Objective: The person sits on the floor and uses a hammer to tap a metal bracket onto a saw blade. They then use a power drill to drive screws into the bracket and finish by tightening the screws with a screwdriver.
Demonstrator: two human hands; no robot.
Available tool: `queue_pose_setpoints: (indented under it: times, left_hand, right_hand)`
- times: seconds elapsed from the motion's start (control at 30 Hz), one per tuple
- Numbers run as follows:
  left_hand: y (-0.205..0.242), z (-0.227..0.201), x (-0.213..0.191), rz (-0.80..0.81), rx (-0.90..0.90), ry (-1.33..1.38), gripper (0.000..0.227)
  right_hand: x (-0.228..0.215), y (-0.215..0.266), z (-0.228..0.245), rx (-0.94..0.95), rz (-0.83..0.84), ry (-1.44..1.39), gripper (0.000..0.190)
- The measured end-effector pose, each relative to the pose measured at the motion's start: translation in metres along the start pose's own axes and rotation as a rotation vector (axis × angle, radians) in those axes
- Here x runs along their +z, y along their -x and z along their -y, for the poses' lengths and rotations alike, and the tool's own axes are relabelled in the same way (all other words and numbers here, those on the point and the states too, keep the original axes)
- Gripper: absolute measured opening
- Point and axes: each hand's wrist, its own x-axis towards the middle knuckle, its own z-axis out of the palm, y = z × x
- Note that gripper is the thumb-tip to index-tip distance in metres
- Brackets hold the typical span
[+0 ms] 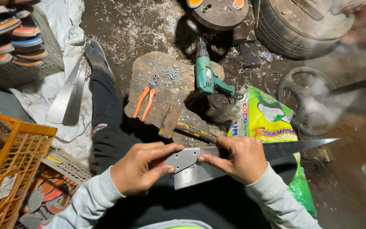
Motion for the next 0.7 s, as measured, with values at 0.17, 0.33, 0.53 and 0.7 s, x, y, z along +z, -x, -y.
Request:
queue_pose_setpoints:
  times: [0.17, 0.33, 0.53, 0.7]
  left_hand:
    - [0.003, 0.013, 0.015, 0.127, -0.053, 0.557, 0.059]
    - [-0.002, 0.052, 0.028, 0.137, -0.466, 0.839, 0.045]
    - [0.051, 0.104, -0.006, -0.282, -0.388, 0.989, 0.043]
    - [0.092, 0.126, -0.035, -0.595, -0.396, 1.021, 0.038]
  right_hand:
    - [-0.019, -0.031, 0.003, -0.103, 0.267, 0.067, 0.049]
    - [-0.024, -0.063, 0.004, -0.421, -0.152, -0.008, 0.032]
    - [0.023, -0.113, -0.046, 0.136, -0.562, -0.355, 0.011]
    - [0.143, -0.163, -0.079, -0.003, -0.239, -0.173, 0.013]
